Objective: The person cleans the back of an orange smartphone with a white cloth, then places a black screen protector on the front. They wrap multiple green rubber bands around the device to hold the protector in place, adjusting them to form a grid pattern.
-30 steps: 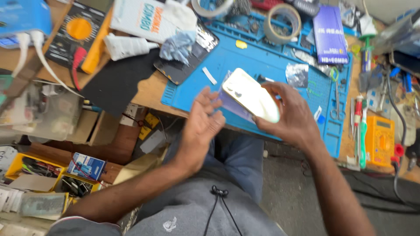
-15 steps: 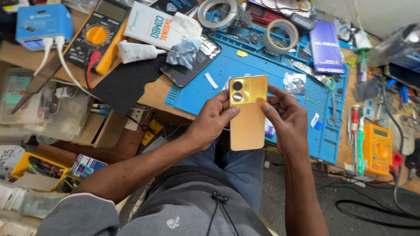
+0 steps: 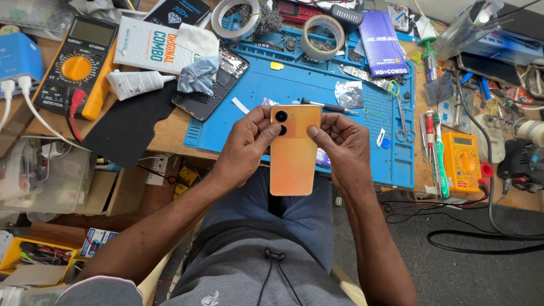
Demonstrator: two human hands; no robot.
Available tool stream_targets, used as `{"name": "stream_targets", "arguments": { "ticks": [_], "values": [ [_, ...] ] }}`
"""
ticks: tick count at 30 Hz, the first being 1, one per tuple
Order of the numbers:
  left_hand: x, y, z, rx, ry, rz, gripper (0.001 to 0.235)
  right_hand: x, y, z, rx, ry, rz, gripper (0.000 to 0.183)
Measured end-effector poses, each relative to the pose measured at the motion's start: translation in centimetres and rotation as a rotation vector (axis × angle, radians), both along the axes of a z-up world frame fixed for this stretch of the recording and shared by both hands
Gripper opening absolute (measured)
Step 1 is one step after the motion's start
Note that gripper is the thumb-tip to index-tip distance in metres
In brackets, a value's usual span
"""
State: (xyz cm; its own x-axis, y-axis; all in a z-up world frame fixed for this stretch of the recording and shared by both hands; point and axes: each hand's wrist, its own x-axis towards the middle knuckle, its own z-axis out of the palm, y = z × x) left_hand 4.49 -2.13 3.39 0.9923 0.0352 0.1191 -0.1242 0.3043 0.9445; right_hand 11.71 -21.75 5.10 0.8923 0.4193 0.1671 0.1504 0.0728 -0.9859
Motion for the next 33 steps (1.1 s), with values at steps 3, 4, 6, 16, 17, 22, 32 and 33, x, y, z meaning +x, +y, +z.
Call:
{"name": "stream_targets", "arguments": {
  "ticks": [3,4,6,16,17,22,32,33],
  "values": [
    [0.6,-0.1,0.1,0.003,-0.090,0.018,0.028,0.3,0.0,0.4,-0.042,-0.023,-0.046,0.019],
    [0.7,-0.2,0.0,-0.001,-0.083,0.023,0.028,0.3,-0.1,0.3,-0.028,-0.018,-0.034,0.019],
    [0.9,-0.3,-0.6,-0.013,-0.064,0.032,0.029,0.7,-0.3,-0.2,-0.003,-0.004,-0.010,0.018],
    [1.1,-0.9,0.2,0.064,-0.092,-0.024,0.026,1.2,-0.6,0.0,0.108,-0.014,-0.056,0.016],
    [1.1,-0.9,0.3,0.073,-0.063,-0.006,0.027,1.0,-0.6,0.0,0.111,-0.013,-0.061,0.016],
    [1.7,-1.0,0.7,0.213,-0.110,0.101,0.034,0.9,-0.7,0.0,0.106,-0.045,-0.097,0.015],
    [2.5,-1.4,-0.4,0.041,-0.119,0.100,0.030,0.4,-0.4,-0.5,0.117,0.012,-0.103,0.015],
    [2.5,-1.2,-0.5,0.033,-0.131,0.093,0.029,0.4,-0.4,-0.6,0.085,0.018,-0.102,0.017]
  ]
}}
